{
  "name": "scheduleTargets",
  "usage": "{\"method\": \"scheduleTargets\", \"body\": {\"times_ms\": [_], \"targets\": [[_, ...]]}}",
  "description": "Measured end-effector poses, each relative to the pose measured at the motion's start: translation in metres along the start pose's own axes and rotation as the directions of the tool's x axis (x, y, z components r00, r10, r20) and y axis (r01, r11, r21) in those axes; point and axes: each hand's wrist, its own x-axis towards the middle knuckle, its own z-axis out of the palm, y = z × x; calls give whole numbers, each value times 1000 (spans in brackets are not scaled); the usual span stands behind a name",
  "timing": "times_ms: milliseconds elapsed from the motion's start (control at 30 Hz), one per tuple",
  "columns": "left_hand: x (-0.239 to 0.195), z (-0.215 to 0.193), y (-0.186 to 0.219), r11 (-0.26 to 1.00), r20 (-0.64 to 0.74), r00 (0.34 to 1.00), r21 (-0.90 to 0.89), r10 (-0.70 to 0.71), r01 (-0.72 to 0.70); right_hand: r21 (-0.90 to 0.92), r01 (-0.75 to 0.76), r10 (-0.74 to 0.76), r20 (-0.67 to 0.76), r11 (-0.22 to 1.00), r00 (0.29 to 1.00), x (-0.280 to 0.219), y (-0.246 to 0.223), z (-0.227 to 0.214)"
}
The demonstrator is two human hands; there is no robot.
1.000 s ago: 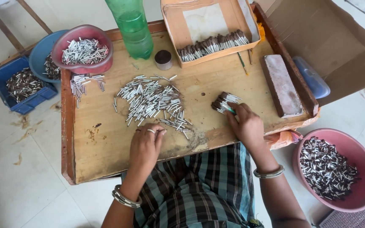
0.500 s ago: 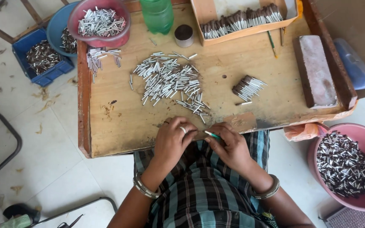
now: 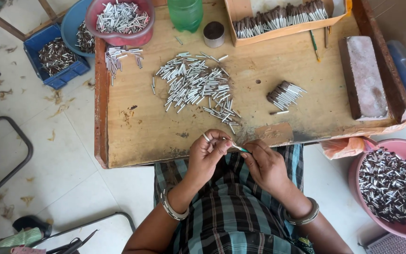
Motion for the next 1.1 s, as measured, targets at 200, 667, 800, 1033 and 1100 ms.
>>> {"method": "scheduleTargets", "body": {"times_ms": [200,667,800,1033,1100], "targets": [[0,8,5,984,-1,984,-1,179,-179,81,-31,30,11,996,999,2,-5,-5],[7,12,25,995,110,994,96,27,-38,390,-18,-43,147,921,988,-4,26,-8],[30,9,28,747,235,966,623,105,-233,162,-61,59,20,985,998,10,41,-20],[79,-39,52,142,95,980,983,176,-120,-496,-119,65,-126,860,990,59,84,-70],[78,-39,54,117,73,990,989,120,-87,-508,-80,45,-81,858,996,55,85,-71]]}}
